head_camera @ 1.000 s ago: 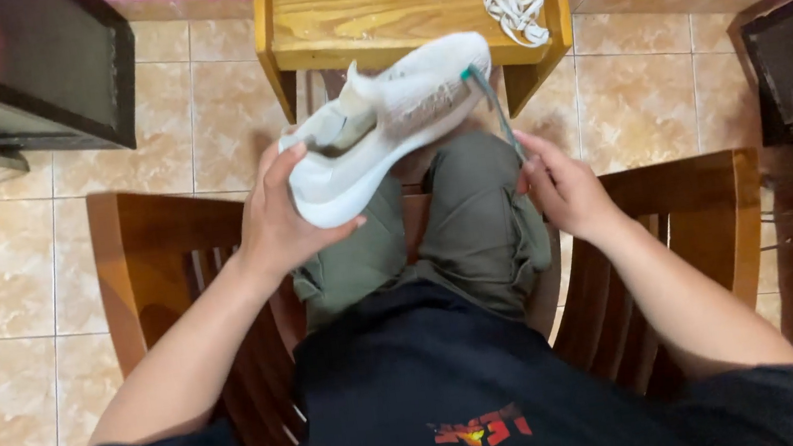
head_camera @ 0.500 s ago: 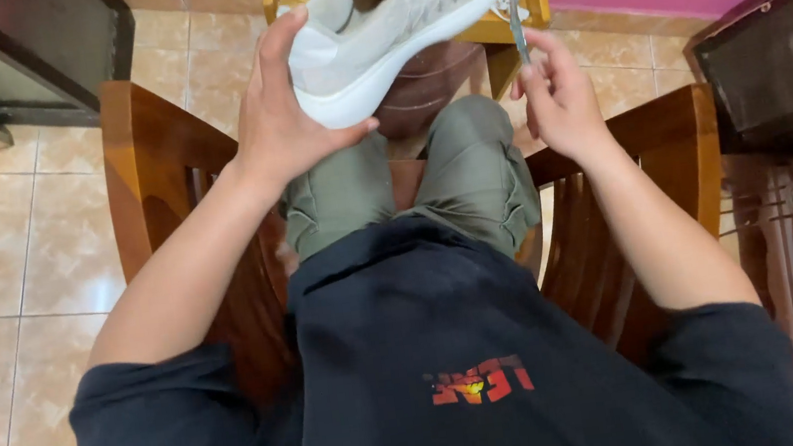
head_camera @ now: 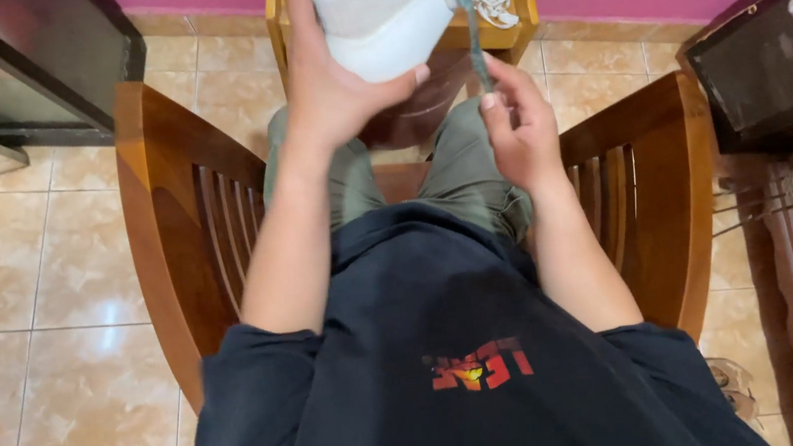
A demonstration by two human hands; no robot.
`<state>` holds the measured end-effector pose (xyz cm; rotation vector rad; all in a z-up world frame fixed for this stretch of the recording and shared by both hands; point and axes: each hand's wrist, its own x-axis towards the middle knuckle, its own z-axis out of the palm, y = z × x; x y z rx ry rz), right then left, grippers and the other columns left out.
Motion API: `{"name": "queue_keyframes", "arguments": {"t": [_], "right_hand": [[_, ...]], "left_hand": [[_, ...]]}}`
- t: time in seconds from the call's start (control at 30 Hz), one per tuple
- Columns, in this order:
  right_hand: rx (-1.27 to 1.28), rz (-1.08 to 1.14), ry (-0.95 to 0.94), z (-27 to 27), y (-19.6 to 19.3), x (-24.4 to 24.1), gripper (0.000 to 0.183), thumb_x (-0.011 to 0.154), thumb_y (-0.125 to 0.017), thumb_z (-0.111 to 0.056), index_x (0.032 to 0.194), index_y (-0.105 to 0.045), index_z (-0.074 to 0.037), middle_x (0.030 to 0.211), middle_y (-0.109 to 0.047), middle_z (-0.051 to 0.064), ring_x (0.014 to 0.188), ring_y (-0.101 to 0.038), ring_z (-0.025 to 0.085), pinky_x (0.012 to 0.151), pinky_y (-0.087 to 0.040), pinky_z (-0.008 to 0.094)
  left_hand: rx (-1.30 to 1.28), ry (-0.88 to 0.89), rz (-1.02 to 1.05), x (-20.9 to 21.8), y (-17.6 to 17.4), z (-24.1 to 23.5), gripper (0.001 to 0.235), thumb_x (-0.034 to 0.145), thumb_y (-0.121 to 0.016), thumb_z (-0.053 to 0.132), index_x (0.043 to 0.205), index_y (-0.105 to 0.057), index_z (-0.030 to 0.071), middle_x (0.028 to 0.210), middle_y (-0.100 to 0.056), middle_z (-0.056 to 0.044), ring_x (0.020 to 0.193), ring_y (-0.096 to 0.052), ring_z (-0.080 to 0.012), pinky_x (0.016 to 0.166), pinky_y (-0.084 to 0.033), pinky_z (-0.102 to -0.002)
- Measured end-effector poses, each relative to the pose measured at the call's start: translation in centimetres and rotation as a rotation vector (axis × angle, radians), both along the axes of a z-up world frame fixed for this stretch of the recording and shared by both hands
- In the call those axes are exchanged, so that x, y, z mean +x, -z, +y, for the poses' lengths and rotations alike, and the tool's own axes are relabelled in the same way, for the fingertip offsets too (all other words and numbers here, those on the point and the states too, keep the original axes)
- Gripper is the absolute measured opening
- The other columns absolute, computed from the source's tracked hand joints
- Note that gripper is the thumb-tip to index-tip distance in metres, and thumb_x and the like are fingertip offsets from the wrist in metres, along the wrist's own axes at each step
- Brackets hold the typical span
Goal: The person scrubs a white sneaker with a toothbrush, focusing on the upper mesh, laces, and sole. The person rotates the shoe to clean different areas and dips the brush into a small bowl of liquid periodically.
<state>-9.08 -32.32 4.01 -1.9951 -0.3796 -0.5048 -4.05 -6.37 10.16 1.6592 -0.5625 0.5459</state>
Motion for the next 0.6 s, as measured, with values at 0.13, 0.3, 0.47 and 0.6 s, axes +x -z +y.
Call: {"name": "queue_keyframes", "arguments": {"t": [0.13, 0.3, 0.47, 0.6], "right_hand": [[-0.021, -0.093, 0.112, -0.6, -1.3, 0.3, 0.035, 0.11, -0.055, -0.027, 0.14, -0.06, -0.009, 0.138, -0.064, 0.009, 0.114, -0.062, 0.02, 0.094, -0.054, 0.034], [-0.084, 0.095, -0.003, 0.7, -1.4, -0.8, 0.037, 0.107, -0.058, -0.022, 0.143, -0.057, -0.015, 0.139, -0.065, 0.007, 0.11, -0.065, 0.019, 0.084, -0.052, 0.031], [0.029, -0.146, 0.072, 1.0, -1.8, -0.8, 0.033, 0.112, -0.053, -0.022, 0.142, -0.056, -0.008, 0.132, -0.062, 0.009, 0.111, -0.057, 0.02, 0.096, -0.049, 0.033], [0.156, -0.073, -0.045, 2.1, -1.7, -1.6, 0.036, 0.112, -0.055, -0.019, 0.145, -0.051, -0.006, 0.082, -0.044, -0.004, 0.069, -0.037, 0.005, 0.067, -0.034, 0.022]], "left_hand": [[-0.139, -0.004, 0.013, -3.5, 1.3, 0.0, 0.111, 0.08, -0.101, 0.03, 0.159, -0.023, 0.026, 0.167, -0.024, -0.004, 0.156, -0.036, -0.028, 0.13, -0.038, -0.042], [-0.098, -0.043, 0.036, -4.3, 0.3, 1.4, 0.114, 0.078, -0.102, 0.013, 0.157, -0.022, 0.026, 0.164, -0.025, -0.005, 0.15, -0.039, -0.0273, 0.124, -0.042, -0.038], [-0.069, -0.047, -0.034, -5.2, -1.0, 1.7, 0.117, 0.079, -0.105, 0.019, 0.16, -0.021, 0.023, 0.167, -0.024, -0.003, 0.157, -0.035, -0.0258, 0.135, -0.035, -0.039], [-0.033, -0.066, -0.043, -5.9, -1.4, 1.6, 0.114, 0.079, -0.104, 0.023, 0.158, -0.022, 0.022, 0.165, -0.025, -0.005, 0.155, -0.037, -0.0269, 0.133, -0.038, -0.039]]}}
